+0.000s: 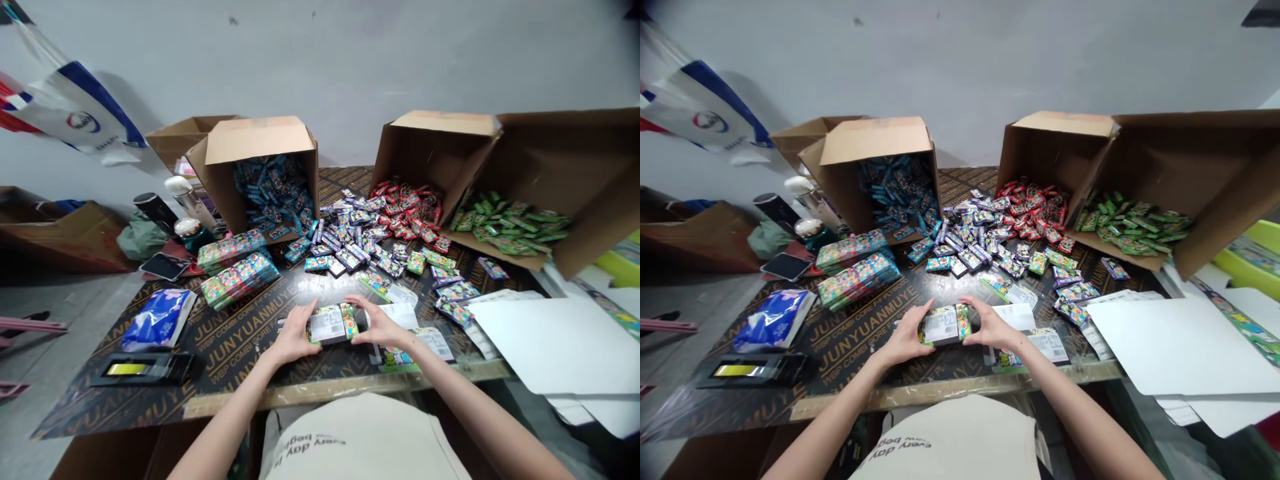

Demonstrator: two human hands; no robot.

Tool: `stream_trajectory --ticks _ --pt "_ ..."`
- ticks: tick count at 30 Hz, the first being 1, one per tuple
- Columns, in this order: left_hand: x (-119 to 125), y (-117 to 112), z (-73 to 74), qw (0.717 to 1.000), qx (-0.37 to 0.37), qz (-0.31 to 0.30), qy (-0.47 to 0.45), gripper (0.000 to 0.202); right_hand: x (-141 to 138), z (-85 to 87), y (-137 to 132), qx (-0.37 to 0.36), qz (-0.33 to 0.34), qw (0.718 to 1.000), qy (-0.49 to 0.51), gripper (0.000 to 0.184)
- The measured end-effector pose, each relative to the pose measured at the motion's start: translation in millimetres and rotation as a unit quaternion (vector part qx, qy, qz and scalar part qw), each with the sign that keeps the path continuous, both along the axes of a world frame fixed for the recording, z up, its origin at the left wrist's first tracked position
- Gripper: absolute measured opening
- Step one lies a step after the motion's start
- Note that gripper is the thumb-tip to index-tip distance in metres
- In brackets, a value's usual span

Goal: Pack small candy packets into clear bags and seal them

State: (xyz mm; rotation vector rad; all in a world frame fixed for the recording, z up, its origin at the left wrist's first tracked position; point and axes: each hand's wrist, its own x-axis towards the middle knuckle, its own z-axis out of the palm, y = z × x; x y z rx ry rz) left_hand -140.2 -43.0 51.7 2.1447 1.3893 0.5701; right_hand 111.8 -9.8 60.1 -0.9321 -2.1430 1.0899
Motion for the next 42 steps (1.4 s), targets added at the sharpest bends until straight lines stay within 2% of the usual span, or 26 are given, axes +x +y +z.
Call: stream_trajectory --ticks 2,4,5,7,9,11,14,16,18,19,21,23,25,27,28,29,31,33,34,36,39,42 --pt "5 -2 8.8 0.999 0.011 0.028 -0.044 0.094 -5 12.5 1 -0.029 0.003 0.997 0.07 0.085" --pt "14 -2 16.4 0.989 0.04 0.102 -0.102 0.094 -17 24.0 2 -0.063 -0.066 0.984 0.151 0.083" --pt "20 -1 19.0 0.978 0.053 0.15 -0.138 0.095 -24 28.6 3 -0.096 -0.115 0.968 0.2 0.082" --pt "35 1 21.5 0.945 0.052 0.229 -0.227 0.087 -42 35.5 5 -0.189 -0.201 0.913 0.3 0.074" --pt "51 2 20.9 0.91 0.019 0.26 -0.323 0.059 -59 39.5 7 -0.255 -0.263 0.852 0.375 0.058" --pt "66 2 19.6 0.865 -0.027 0.262 -0.427 0.036 -71 41.7 8 -0.261 -0.315 0.816 0.409 0.042" --pt "81 -2 20.7 0.764 -0.101 0.261 -0.582 0.037 -78 42.4 7 -0.272 -0.34 0.803 0.406 0.027" --pt "85 -3 24.0 0.7 -0.153 0.258 -0.648 0.039 -77 42.1 3 -0.3 -0.325 0.802 0.402 0.028" --pt "83 -1 28.0 0.663 -0.192 0.266 -0.673 0.037 -73 41.8 -1 -0.315 -0.308 0.796 0.416 0.033" --pt "81 1 30.0 0.657 -0.207 0.273 -0.671 0.035 -71 41.8 -3 -0.323 -0.3 0.789 0.427 0.036" --pt "75 6 33.6 0.666 -0.234 0.28 -0.65 0.03 -65 41.7 -3 -0.351 -0.281 0.773 0.448 0.039" --pt "68 12 37.0 0.689 -0.255 0.27 -0.623 0.027 -60 41.0 0 -0.392 -0.259 0.761 0.448 0.041" --pt "63 17 41.1 0.711 -0.258 0.254 -0.602 0.025 -54 39.7 5 -0.429 -0.238 0.765 0.416 0.039" --pt "58 18 46.1 0.729 -0.24 0.25 -0.591 0.022 -48 38.3 8 -0.426 -0.227 0.791 0.376 0.027" --pt "56 17 49.0 0.744 -0.222 0.246 -0.581 0.02 -45 37.7 8 -0.401 -0.226 0.812 0.359 0.019" --pt "54 16 51.9 0.77 -0.193 0.237 -0.56 0.017 -42 37.4 8 -0.361 -0.224 0.837 0.344 0.013" --pt "49 15 57.5 0.844 -0.116 0.203 -0.483 0.013 -37 37.2 5 -0.265 -0.218 0.886 0.312 0.008" --pt "45 16 62.5 0.904 -0.054 0.167 -0.389 0.01 -32 37.3 1 -0.198 -0.214 0.915 0.278 0.009" --pt "43 18 64.7 0.92 -0.044 0.158 -0.355 0.01 -31 37.4 0 -0.181 -0.217 0.923 0.262 0.011" --pt "41 24 68.7 0.924 -0.078 0.159 -0.338 0.013 -29 37.4 1 -0.166 -0.224 0.93 0.241 0.014" --pt "39 33 74.0 0.907 -0.163 0.156 -0.356 0.018 -29 38.1 5 -0.164 -0.218 0.934 0.231 0.017" --pt "39 37 77.7 0.902 -0.192 0.145 -0.358 0.018 -27 40.5 9 -0.181 -0.197 0.935 0.231 0.016"
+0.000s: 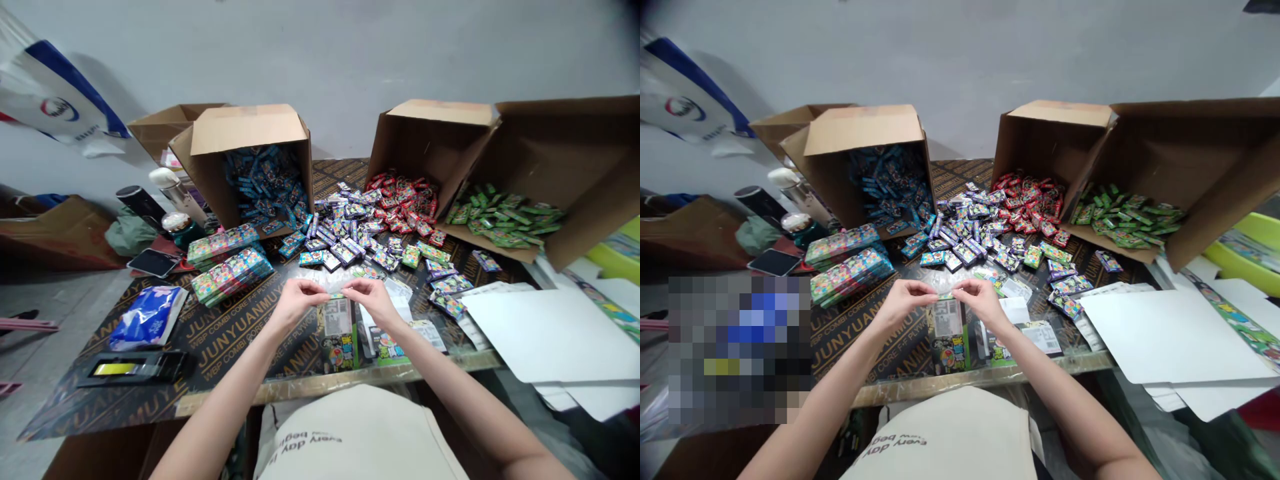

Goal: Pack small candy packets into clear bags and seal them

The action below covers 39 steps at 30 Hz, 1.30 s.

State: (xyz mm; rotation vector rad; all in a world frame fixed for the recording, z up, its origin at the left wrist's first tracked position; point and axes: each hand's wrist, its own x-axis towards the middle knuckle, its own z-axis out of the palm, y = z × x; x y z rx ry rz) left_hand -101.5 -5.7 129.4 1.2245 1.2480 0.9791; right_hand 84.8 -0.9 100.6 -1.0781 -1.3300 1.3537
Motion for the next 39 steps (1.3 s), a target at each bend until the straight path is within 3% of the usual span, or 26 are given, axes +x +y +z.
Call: stream_trajectory --ticks 7,13,15,18,22,25,27,29,31,34,39 --pt "-3 -8 1.4 0.979 0.104 -0.018 0.176 0.017 6 5.2 -5 0.006 0.043 0.999 -0.031 0.019" --pt "-3 -1 4.4 0.996 0.029 -0.058 0.067 0.017 10 16.7 2 0.0 0.072 0.995 -0.065 0.022" --pt "-2 1 4.8 0.995 0.039 -0.062 0.071 0.016 11 18.3 5 0.005 0.075 0.995 -0.071 0.024" --pt "-1 -3 4.1 0.978 0.129 -0.059 0.151 0.011 11 16.1 5 0.037 0.07 0.992 -0.097 0.026" --pt "-2 -15 -0.1 0.926 0.282 -0.082 0.238 0.013 16 12.7 -5 0.097 0.086 0.982 -0.135 0.03" --pt "-4 -19 -3.3 0.908 0.325 -0.099 0.247 0.013 29 9.8 -5 0.152 0.11 0.971 -0.148 0.036" --pt "-5 -19 -4.4 0.907 0.318 -0.108 0.255 0.013 46 3.2 3 0.17 0.068 0.97 -0.161 0.039" --pt "-5 -18 -4.9 0.901 0.306 -0.119 0.283 0.016 69 -9.2 13 0.181 -0.03 0.96 -0.211 0.035" --pt "-5 -18 -5.3 0.893 0.301 -0.132 0.307 0.022 91 -25.9 21 0.176 -0.09 0.925 -0.325 0.027" --pt "-4 -18 -5.9 0.892 0.298 -0.147 0.305 0.027 111 -52.8 23 0.138 -0.054 0.865 -0.48 0.018" --pt "0 -19 -5.7 0.907 0.285 -0.14 0.278 0.026 107 -82.2 18 0.11 -0.014 0.845 -0.523 0.013"
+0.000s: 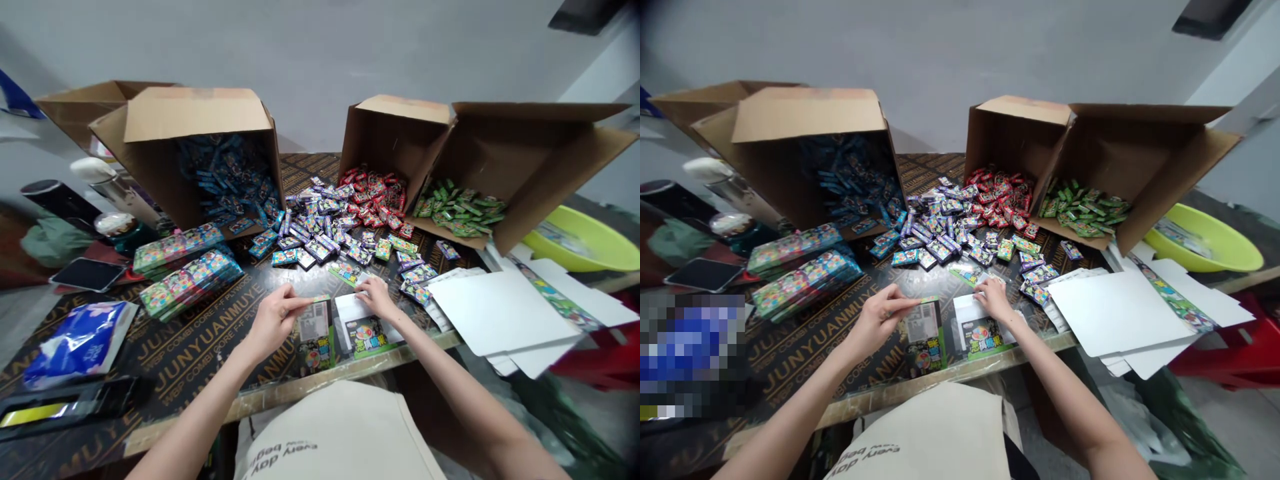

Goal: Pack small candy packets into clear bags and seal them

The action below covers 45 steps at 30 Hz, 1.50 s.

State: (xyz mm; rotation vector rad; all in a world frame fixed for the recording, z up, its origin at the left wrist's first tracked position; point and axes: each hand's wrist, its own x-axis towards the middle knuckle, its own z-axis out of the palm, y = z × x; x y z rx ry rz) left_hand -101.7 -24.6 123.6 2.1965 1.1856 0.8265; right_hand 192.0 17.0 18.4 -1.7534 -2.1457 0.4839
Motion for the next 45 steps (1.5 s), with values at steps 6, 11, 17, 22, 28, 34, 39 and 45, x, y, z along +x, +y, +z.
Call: stream_trajectory --ticks 6,11,17,22,28,34,39,45 --pt "1 -4 -3.7 0.999 -0.007 0.014 -0.036 0.025 -4 -9.8 15 -0.036 0.03 0.999 -0.013 0.009" --pt "2 -5 -4.8 0.999 -0.007 0.025 -0.045 0.024 -4 -11.4 22 -0.054 0.053 0.997 -0.015 0.009" --pt "1 -5 -5.0 0.999 -0.01 0.025 -0.045 0.024 -8 -10.9 11 -0.027 0.058 0.998 -0.021 0.004" --pt "1 -5 -6.3 0.998 -0.006 0.027 -0.051 0.024 -9 -9.3 0 0.023 0.059 0.997 -0.032 0.003" --pt "2 -7 -5.1 0.998 -0.01 0.032 -0.051 0.025 -12 -4.5 -14 0.08 0.09 0.991 -0.061 0.009" --pt "6 -9 -2.6 0.995 -0.007 0.065 -0.071 0.02 -21 -7.4 -29 0.114 0.099 0.987 -0.049 0.015" --pt "7 -10 -1.9 0.992 0.01 0.091 -0.087 0.01 -33 19.3 -31 0.115 0.008 0.987 0.112 0.007" --pt "8 -10 -2.3 0.99 0.017 0.1 -0.099 0.007 -69 99.1 -21 -0.025 0.023 0.907 0.42 0.026"
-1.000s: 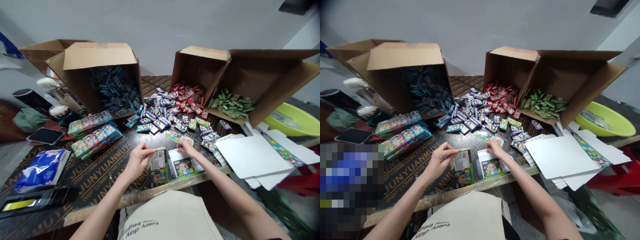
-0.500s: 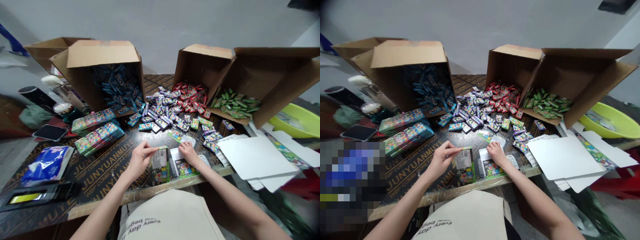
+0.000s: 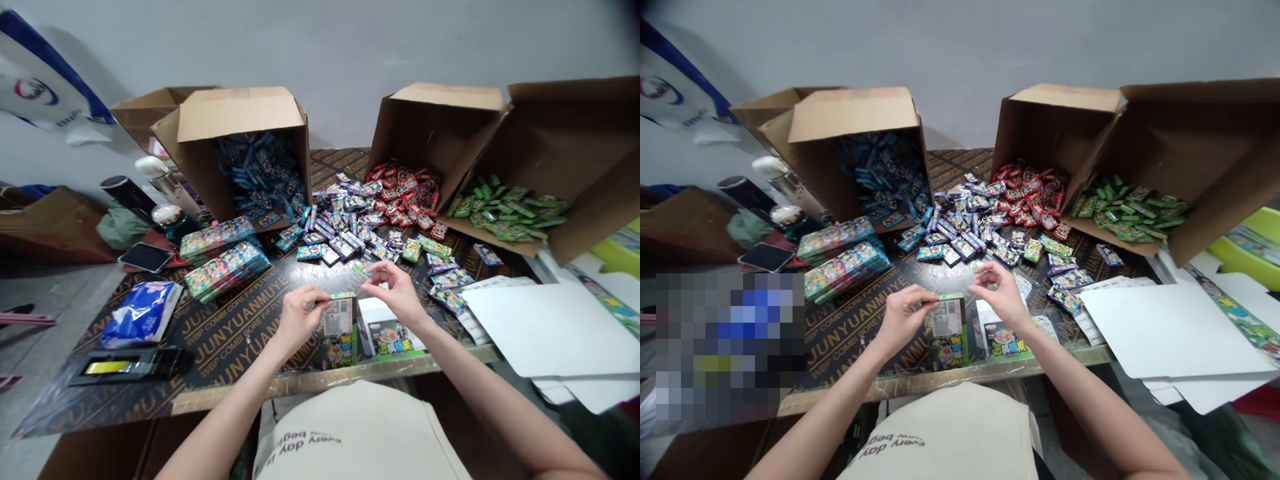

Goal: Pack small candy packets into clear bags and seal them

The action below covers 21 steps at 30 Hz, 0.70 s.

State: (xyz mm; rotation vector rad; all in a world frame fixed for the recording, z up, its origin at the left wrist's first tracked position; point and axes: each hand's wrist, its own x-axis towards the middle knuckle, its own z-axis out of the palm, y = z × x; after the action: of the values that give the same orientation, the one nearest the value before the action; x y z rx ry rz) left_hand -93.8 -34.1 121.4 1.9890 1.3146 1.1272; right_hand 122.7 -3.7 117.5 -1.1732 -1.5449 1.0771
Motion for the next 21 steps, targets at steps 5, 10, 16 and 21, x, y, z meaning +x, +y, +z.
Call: stream_trajectory --ticks 5,10,16,21 --pt "1 -2 3.3 0.999 0.001 0.029 -0.016 0.008 -31 26.7 7 -0.07 0.171 0.982 0.039 0.038" --pt "5 -4 3.6 0.999 0.018 0.033 -0.004 0.008 -43 20.7 12 -0.069 0.205 0.976 0.012 0.038" --pt "15 -3 -5.5 0.997 0.032 0.065 0.025 0.018 -51 17.5 8 0.036 0.13 0.985 -0.104 0.037" --pt "1 -3 -11.5 0.992 0.048 0.055 0.107 0.018 -30 1.9 22 0.101 -0.033 0.982 -0.159 0.044"
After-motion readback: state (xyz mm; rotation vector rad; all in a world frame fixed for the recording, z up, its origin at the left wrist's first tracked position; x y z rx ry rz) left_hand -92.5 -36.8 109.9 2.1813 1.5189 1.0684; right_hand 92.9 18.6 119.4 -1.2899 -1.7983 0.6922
